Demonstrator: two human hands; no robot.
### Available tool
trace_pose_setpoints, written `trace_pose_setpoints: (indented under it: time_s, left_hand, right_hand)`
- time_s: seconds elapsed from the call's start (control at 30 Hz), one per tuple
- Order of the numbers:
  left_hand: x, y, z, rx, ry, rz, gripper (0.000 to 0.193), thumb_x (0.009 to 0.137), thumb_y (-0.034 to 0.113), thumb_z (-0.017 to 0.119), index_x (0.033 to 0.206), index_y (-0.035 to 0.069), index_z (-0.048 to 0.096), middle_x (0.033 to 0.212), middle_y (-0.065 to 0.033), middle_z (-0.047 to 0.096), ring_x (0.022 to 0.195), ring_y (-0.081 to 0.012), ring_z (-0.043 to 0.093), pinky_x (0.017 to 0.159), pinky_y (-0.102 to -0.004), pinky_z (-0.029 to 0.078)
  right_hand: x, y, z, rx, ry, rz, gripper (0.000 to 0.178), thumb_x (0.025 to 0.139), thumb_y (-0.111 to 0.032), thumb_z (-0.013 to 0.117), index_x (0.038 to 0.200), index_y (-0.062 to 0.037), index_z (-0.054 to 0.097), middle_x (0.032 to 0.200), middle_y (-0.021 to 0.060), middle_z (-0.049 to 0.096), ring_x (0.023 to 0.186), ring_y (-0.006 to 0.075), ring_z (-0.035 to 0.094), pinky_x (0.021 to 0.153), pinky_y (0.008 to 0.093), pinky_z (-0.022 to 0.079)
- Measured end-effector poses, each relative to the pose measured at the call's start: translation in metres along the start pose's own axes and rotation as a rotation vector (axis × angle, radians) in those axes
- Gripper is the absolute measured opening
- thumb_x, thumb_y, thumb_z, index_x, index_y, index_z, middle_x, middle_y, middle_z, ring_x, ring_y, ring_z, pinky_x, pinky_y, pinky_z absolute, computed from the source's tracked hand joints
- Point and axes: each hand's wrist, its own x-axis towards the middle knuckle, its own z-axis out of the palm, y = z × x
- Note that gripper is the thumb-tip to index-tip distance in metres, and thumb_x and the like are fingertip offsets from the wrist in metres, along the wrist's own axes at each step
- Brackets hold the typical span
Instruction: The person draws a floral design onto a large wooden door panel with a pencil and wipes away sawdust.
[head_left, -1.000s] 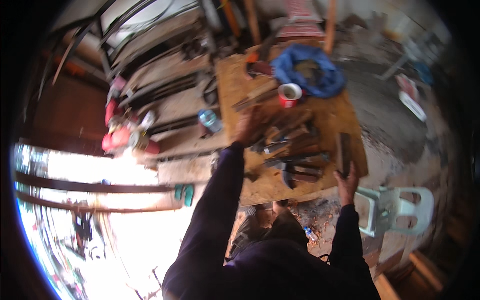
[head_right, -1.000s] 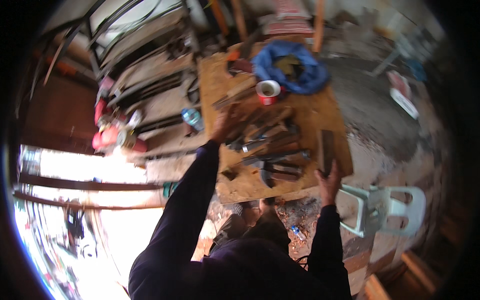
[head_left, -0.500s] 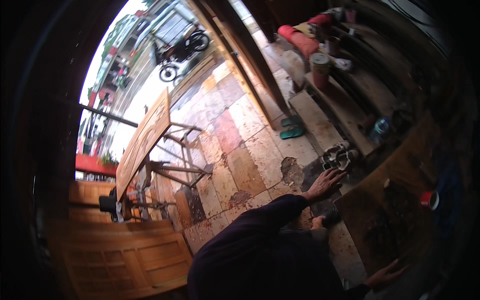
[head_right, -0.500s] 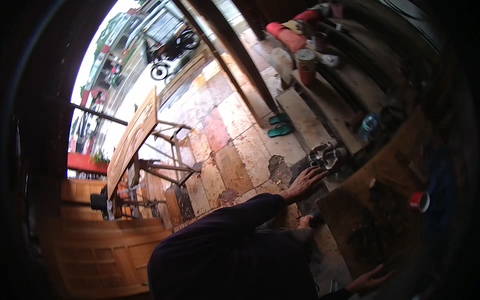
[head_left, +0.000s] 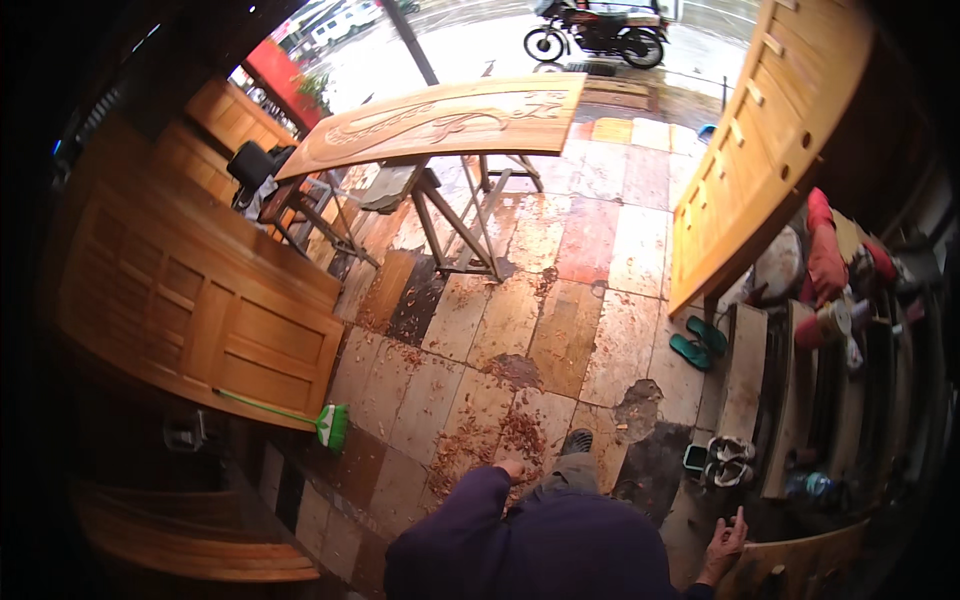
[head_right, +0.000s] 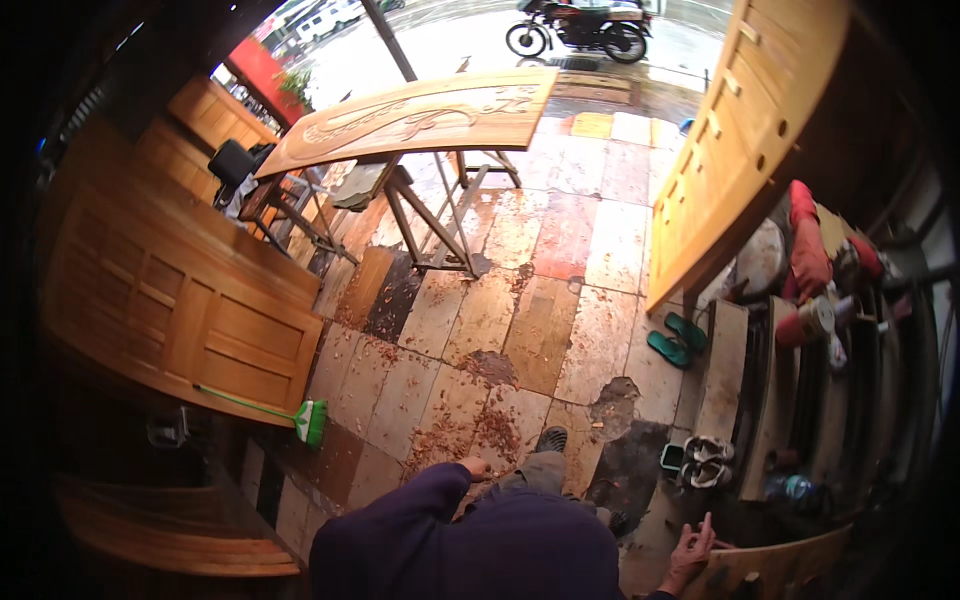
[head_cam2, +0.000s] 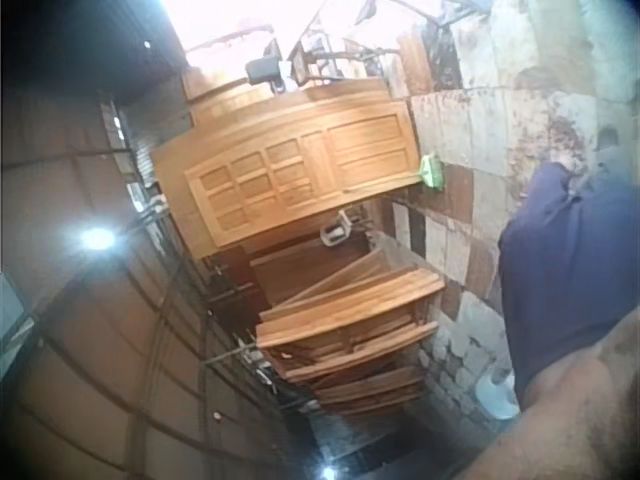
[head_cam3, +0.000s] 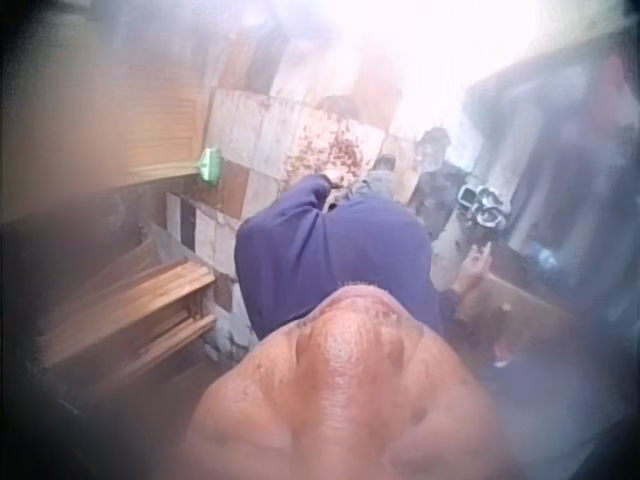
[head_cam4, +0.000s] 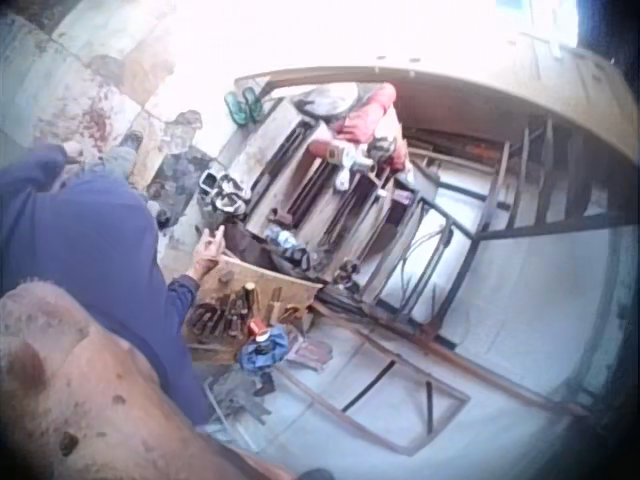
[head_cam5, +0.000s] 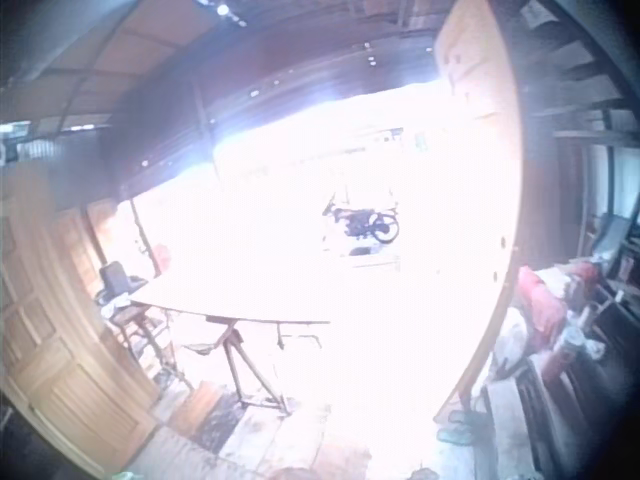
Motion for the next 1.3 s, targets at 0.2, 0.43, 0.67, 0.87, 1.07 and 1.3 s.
trace_pose_setpoints:
  time_s: [0.2, 0.43, 0.67, 0.87, 1.07, 1.3]
  left_hand:
    - [0.045, -0.029, -0.011, -0.218, 0.05, -0.006, 0.05, 0.096, 0.046, 0.063, 0.122, 0.003, 0.071, 0.118, -0.025, 0.072, 0.114, -0.0432, 0.067, 0.095, -0.0515, 0.054]
    - [0.134, -0.026, -0.13, -0.522, 0.558, 0.055, 0.049, 0.097, 0.046, 0.062, 0.126, 0.006, 0.069, 0.109, -0.0251, 0.073, 0.107, -0.0427, 0.069, 0.092, -0.052, 0.054]
    - [0.134, 0.025, -0.397, -0.628, 1.196, 0.173, 0.05, 0.103, 0.032, 0.062, 0.14, -0.002, 0.058, 0.131, -0.0251, 0.065, 0.119, -0.042, 0.061, 0.102, -0.0449, 0.05]
    - [0.13, 0.048, -0.667, -0.401, 1.655, 0.32, 0.052, 0.104, 0.034, 0.063, 0.145, 0.003, 0.056, 0.133, -0.0216, 0.065, 0.123, -0.0377, 0.06, 0.107, -0.0435, 0.048]
    - [0.178, -0.048, -0.788, -0.087, 1.659, -0.035, 0.057, 0.105, 0.041, 0.058, 0.145, 0.001, 0.056, 0.14, -0.025, 0.06, 0.135, -0.0422, 0.052, 0.119, -0.0463, 0.038]
    - [0.26, -0.055, -0.866, 0.011, 1.457, -0.186, 0.058, 0.11, 0.045, 0.039, 0.161, 0.019, 0.041, 0.17, -0.0139, 0.029, 0.158, -0.0391, 0.021, 0.128, -0.0551, 0.013]
  right_hand:
    - [0.043, -0.037, 0.058, -0.023, -0.426, 0.02, 0.053, 0.088, -0.012, 0.079, 0.139, -0.0046, 0.063, 0.108, 0.0161, 0.066, 0.081, 0.0245, 0.065, 0.07, 0.0351, 0.056]
    - [0.121, -0.058, 0.087, -0.002, -0.513, 0.114, 0.041, 0.089, -0.013, 0.079, 0.127, -0.0006, 0.069, 0.085, 0.008, 0.071, 0.075, 0.0147, 0.064, 0.071, 0.0311, 0.053]
    - [0.221, -0.048, 0.149, 0.212, -0.764, 0.453, 0.031, 0.103, -0.022, 0.065, 0.127, -0.003, 0.069, 0.12, 0.0111, 0.068, 0.106, 0.0198, 0.065, 0.085, 0.033, 0.055]
    - [0.325, 0.07, 0.257, -0.148, -0.78, -0.056, 0.036, 0.1, -0.035, 0.069, 0.127, -0.0117, 0.071, 0.119, 0.0212, 0.069, 0.098, 0.0296, 0.07, 0.083, 0.0423, 0.058]
    - [0.498, -0.302, 0.327, 0.397, -0.775, -0.092, 0.014, 0.099, -0.009, 0.067, 0.106, 0.0027, 0.07, 0.099, 0.0075, 0.073, 0.09, 0.0144, 0.067, 0.081, 0.0275, 0.053]
    - [0.598, -0.683, 0.292, 1.32, -1.286, -0.465, 0.024, 0.095, -0.021, 0.069, 0.096, 0.0023, 0.076, 0.117, 0.0238, 0.072, 0.106, 0.0318, 0.071, 0.097, 0.0429, 0.054]
